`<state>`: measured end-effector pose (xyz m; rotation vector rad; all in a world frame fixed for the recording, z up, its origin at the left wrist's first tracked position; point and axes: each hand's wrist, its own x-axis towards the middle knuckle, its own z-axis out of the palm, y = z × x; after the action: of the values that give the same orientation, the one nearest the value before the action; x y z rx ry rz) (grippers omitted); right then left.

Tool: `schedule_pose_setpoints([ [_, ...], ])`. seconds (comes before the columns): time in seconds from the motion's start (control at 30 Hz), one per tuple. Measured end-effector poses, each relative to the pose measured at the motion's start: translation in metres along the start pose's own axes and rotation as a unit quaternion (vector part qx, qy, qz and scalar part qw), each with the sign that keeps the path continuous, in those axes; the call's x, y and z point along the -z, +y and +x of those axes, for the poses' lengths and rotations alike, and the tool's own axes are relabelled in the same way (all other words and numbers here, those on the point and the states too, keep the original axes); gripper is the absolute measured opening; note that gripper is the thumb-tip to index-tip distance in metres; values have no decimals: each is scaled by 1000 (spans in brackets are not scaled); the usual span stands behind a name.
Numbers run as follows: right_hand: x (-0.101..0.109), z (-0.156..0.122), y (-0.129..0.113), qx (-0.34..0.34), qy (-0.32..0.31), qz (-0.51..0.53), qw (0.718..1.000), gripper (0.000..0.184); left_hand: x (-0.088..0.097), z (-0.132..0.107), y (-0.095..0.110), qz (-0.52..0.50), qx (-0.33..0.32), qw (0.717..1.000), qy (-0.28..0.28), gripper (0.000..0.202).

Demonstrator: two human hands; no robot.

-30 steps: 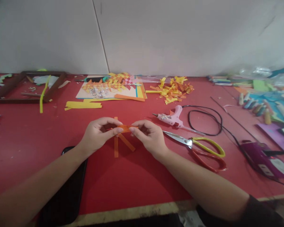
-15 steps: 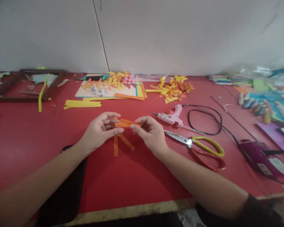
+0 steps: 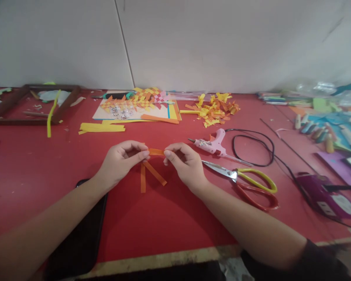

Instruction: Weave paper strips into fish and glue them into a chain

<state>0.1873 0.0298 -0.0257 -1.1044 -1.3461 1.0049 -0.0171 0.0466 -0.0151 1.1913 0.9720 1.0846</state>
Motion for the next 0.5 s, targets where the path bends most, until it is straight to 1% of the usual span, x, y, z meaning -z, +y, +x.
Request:
schedule_pose_setpoints([
  [0.07, 1, 1, 1, -12, 3, -6, 1000, 20, 0, 0, 1, 3, 8, 1000, 1, 24],
  [0.17, 0, 2, 2, -34, 3, -1, 999, 26, -1, 0, 1, 8, 15, 1000, -14, 29],
  [0.33, -2, 0, -1, -47, -3, -2, 999, 34, -2, 0, -1, 65, -18, 997, -27, 32],
  [0.5, -3, 0, -2, -47, -9, -7, 999, 40, 0, 2, -4, 81, -41, 996, -24, 24],
])
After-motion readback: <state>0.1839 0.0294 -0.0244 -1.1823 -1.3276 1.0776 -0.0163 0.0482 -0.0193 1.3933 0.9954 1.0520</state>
